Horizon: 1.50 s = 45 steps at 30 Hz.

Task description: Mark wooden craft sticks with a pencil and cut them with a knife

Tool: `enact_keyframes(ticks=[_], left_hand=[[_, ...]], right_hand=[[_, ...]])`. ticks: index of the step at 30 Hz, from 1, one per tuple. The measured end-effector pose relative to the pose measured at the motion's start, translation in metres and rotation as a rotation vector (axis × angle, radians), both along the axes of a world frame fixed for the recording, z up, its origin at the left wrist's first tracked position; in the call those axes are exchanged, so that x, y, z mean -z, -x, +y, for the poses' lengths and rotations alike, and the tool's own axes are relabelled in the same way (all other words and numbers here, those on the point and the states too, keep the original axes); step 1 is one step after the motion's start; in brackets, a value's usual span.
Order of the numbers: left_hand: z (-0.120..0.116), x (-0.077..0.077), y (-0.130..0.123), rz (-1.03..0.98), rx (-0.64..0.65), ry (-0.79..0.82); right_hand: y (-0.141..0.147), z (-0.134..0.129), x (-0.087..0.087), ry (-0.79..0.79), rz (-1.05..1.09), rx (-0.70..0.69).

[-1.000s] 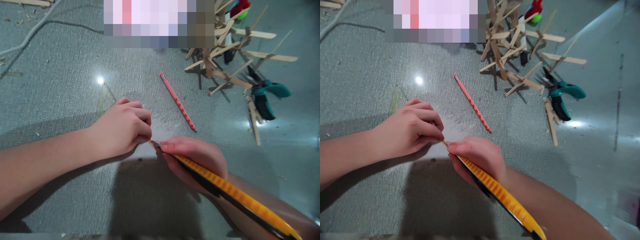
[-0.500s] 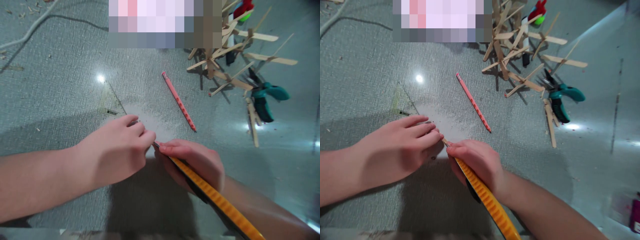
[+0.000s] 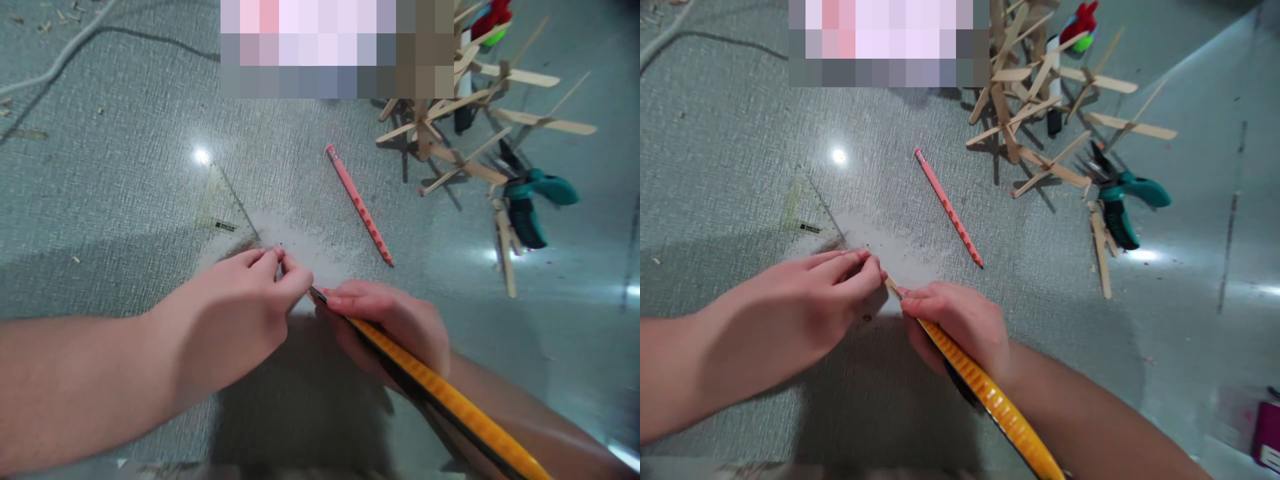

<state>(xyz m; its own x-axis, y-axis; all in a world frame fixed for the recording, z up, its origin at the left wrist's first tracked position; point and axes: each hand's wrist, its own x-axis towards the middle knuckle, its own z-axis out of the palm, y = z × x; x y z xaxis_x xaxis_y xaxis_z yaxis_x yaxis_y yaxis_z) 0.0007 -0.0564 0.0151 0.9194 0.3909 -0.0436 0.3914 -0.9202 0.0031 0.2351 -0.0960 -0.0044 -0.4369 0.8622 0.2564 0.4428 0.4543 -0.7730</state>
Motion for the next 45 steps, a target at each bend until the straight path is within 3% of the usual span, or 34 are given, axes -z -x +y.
enact_keyframes(ticks=[5, 8, 18, 28, 45], left_hand=[[-0.015, 0.002, -0.002, -0.034, -0.106, 0.002], [-0.02, 0.001, -0.002, 0.0, -0.14, 0.021], [-0.019, -0.006, -0.006, 0.03, -0.087, -0.077], [-0.016, -0.004, -0.007, 0.066, -0.066, -0.077], [-0.019, -0.007, -0.009, 0.062, -0.092, -0.072]], right_hand=[[-0.003, 0.0, 0.0, 0.026, 0.016, 0.085], [-0.002, 0.0, 0.001, 0.022, 0.019, 0.069], [0.001, 0.0, 0.003, 0.034, 0.018, 0.02], [0.0, -0.001, 0.0, 0.026, -0.028, -0.04], [-0.002, 0.001, 0.004, 0.062, 0.043, 0.014]])
